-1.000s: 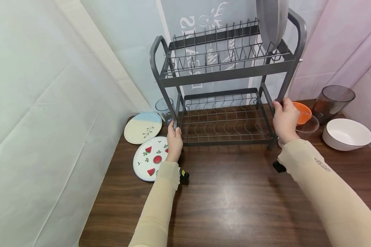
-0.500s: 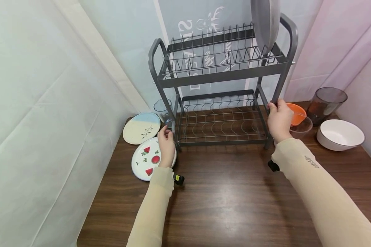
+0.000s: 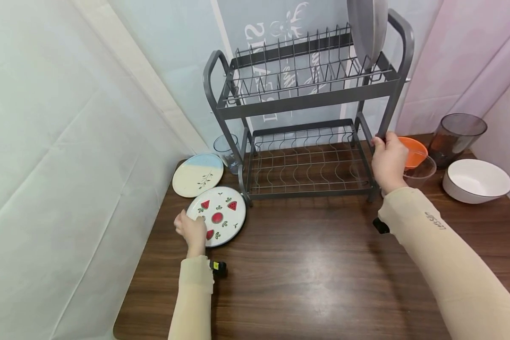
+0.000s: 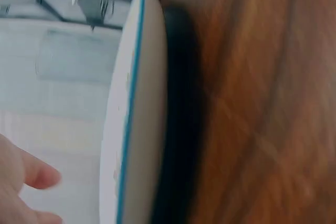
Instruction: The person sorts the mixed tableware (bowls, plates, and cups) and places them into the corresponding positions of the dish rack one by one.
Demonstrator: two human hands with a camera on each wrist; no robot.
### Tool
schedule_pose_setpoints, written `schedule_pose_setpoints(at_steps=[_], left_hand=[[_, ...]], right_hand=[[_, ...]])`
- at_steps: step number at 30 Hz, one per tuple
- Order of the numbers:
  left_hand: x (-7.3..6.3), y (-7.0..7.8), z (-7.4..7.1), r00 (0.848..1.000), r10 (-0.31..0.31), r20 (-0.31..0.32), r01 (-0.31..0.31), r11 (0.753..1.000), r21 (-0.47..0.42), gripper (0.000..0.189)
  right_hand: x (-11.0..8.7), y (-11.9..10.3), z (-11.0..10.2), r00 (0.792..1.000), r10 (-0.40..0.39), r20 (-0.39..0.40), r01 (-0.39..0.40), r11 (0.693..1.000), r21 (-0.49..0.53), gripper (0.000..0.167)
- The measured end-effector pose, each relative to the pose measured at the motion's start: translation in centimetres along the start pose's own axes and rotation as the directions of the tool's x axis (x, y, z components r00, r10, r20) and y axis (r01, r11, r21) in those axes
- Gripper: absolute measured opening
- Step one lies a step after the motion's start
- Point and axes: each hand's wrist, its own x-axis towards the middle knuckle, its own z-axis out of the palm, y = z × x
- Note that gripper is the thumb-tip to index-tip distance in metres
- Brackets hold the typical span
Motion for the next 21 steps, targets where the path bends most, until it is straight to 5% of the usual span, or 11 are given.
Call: schedule_pose_setpoints(at_steps=[8,21], left_hand=[[0.6,-1.9,-1.1,0.982,-0.181,0.048,0.175,0.978,0.110,0.057],[1.3,-3.2,-2.5,0.991,-0.077,0.107,0.048,0.967,0.251,0.037]], right_hand=[[-0.1,-0.3,-0.1,1.000,-0.004,-0.010,0.004,1.000,-0.011,0.035],[-0.1,-0.1,-0.1,1.000,0.003,0.017,-0.003,1.000,-0.003,0.038]])
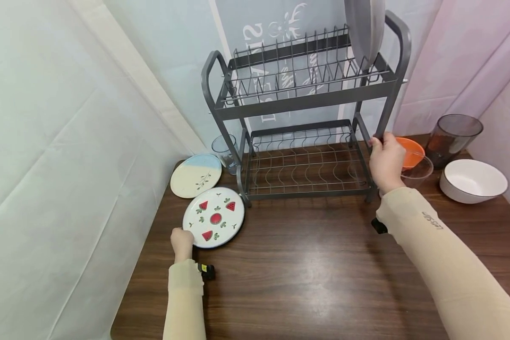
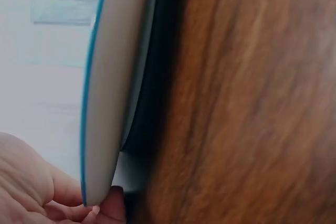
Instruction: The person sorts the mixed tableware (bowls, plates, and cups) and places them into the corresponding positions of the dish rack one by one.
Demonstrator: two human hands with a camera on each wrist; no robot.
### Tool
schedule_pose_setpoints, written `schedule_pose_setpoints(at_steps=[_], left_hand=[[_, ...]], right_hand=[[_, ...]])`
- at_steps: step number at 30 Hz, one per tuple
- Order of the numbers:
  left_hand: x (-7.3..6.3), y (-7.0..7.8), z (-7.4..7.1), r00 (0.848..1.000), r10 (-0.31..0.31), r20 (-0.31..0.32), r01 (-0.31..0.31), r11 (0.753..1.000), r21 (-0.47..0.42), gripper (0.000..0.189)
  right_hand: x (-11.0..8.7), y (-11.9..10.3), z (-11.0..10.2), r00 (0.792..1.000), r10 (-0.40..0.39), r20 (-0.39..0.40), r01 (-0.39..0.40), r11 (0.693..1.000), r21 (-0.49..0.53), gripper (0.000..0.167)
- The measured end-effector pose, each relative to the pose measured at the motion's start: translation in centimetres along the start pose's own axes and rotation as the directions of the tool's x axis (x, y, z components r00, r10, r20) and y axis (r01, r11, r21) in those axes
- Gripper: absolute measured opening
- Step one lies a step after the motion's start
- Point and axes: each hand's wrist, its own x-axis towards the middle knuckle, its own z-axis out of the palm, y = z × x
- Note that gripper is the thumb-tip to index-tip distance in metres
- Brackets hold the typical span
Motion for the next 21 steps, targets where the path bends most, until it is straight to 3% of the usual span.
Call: schedule_pose_setpoints(at_steps=[7,15,21], left_hand=[[-0.1,-0.6,-0.8,0.999,0.032,0.018,-0.032,0.999,0.000,0.031],[-0.7,-0.8,-1.8,0.998,-0.050,0.035,0.054,0.991,-0.126,0.038],[-1.0,-1.2,-2.4,0.990,-0.111,0.085,0.131,0.952,-0.277,0.042]], right_hand=[[-0.1,0.1,0.1,1.000,0.002,0.010,-0.002,1.000,0.006,0.039],[-0.1,0.0,0.0,1.000,-0.002,0.017,0.002,1.000,-0.003,0.038],[0.0,0.0,0.1,1.000,-0.012,-0.015,0.012,1.000,-0.008,0.036]])
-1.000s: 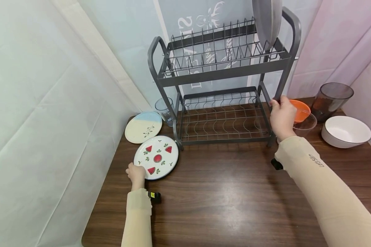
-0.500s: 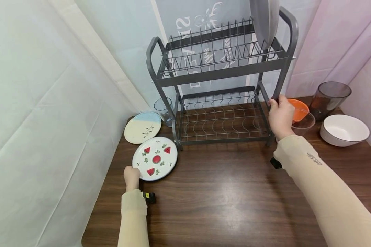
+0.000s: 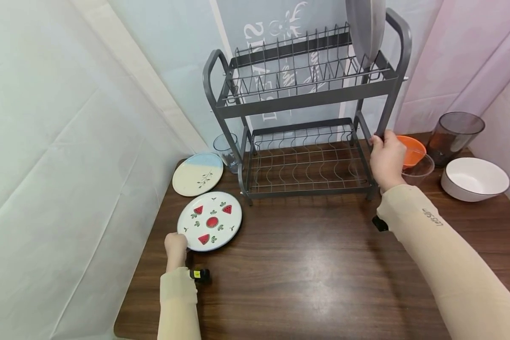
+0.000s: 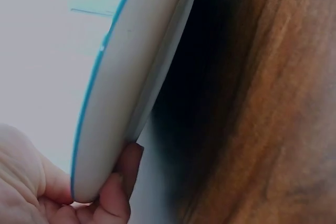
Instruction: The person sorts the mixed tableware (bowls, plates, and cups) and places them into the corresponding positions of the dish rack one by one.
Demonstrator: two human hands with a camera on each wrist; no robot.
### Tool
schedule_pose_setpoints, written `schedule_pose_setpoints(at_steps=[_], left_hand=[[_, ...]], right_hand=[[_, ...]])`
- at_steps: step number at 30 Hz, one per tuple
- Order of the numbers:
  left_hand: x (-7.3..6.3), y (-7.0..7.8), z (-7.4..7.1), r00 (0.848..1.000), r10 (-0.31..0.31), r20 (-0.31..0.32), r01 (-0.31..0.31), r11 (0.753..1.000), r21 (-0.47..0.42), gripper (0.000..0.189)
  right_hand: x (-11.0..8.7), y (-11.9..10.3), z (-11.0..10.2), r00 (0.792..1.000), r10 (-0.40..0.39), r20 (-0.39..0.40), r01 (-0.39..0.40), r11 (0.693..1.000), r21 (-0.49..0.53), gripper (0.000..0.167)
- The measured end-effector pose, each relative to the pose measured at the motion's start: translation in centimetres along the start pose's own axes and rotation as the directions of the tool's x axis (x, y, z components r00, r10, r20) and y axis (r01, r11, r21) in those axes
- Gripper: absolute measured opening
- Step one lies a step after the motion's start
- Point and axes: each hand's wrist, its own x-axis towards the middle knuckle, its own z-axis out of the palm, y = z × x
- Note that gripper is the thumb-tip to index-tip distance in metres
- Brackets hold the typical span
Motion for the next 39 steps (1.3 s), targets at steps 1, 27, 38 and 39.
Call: schedule_pose_setpoints(at_steps=[1,27,38,39], left_hand=[[0.0,-0.1,-0.1,1.000,-0.006,0.003,0.006,1.000,-0.015,0.043],[-2.5,-0.9,-1.9,0.995,-0.059,0.082,0.065,0.996,-0.067,0.046],[-3.2,0.9,-1.7,0.989,-0.028,0.142,0.033,0.999,-0.030,0.042],[-3.3,1.1,-1.7,0.988,-0.027,0.155,0.034,0.999,-0.041,0.043]], right_hand=[[0.0,0.0,0.0,1.000,-0.005,-0.007,0.005,1.000,-0.004,0.036],[-0.4,-0.4,0.2,0.998,0.055,0.043,-0.056,0.998,0.024,0.042],[-1.6,-1.6,-0.5,0.983,0.182,-0.028,-0.169,0.950,0.261,0.035],[-2.0,-1.8,-0.4,0.980,0.191,-0.059,-0.162,0.932,0.323,0.035]])
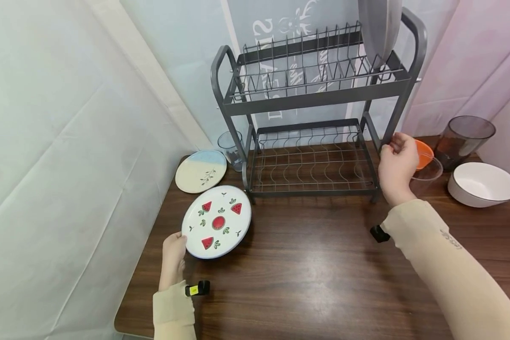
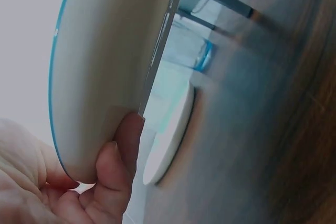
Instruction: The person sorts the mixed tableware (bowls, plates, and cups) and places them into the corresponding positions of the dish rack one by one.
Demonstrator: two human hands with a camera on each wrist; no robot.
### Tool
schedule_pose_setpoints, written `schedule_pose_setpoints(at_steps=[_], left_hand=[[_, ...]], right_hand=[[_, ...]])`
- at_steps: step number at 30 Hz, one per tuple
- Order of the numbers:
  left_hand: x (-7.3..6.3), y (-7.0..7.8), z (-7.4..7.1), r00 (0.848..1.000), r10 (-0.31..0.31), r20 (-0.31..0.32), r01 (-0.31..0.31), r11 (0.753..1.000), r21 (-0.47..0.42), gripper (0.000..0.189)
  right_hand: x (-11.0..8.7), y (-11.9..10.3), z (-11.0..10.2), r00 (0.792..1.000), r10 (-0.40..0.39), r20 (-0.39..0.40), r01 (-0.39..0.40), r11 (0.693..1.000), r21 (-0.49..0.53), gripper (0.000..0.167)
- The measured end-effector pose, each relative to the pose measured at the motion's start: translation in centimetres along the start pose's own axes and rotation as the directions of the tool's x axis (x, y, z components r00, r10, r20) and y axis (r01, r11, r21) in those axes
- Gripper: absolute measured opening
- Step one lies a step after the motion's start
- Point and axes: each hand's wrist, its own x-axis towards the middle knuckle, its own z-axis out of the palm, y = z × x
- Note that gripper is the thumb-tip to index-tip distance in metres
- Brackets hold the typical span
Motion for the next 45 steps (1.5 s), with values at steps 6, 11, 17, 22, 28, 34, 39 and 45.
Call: schedule_pose_setpoints(at_steps=[6,11,17,22,28,34,39,45], left_hand=[[-0.9,1.3,0.4,0.999,0.023,0.044,-0.021,0.999,-0.044,0.044],[-1.5,2.1,1.0,0.998,0.060,0.030,-0.059,0.998,-0.028,0.041],[-2.3,3.0,2.1,0.996,0.074,0.042,-0.072,0.997,-0.037,0.039],[-2.8,3.8,3.2,0.995,0.091,0.044,-0.088,0.994,-0.065,0.036],[-3.3,4.6,4.7,0.989,0.139,0.048,-0.133,0.986,-0.105,0.034],[-3.6,5.2,6.3,0.976,0.202,0.075,-0.194,0.975,-0.103,0.034],[-4.0,5.6,7.7,0.968,0.228,0.101,-0.218,0.971,-0.101,0.033],[-4.5,6.1,8.8,0.963,0.242,0.121,-0.230,0.967,-0.111,0.032]], right_hand=[[-3.8,0.1,0.9,0.992,-0.099,-0.076,0.113,0.969,0.218,0.028],[-8.8,1.1,2.3,0.974,-0.151,0.169,0.121,0.976,0.179,0.020],[-14.1,2.0,4.0,0.793,0.014,0.609,-0.138,0.978,0.157,0.027],[-16.2,2.1,4.8,0.642,0.118,0.757,-0.283,0.955,0.091,0.033],[-17.5,1.5,4.9,0.513,0.184,0.839,-0.405,0.913,0.047,0.041],[-18.4,1.4,4.8,0.462,0.231,0.856,-0.470,0.883,0.015,0.041],[-18.6,1.4,4.4,0.489,0.243,0.838,-0.493,0.869,0.036,0.038],[-18.2,1.3,3.6,0.529,0.261,0.807,-0.530,0.844,0.075,0.037]])
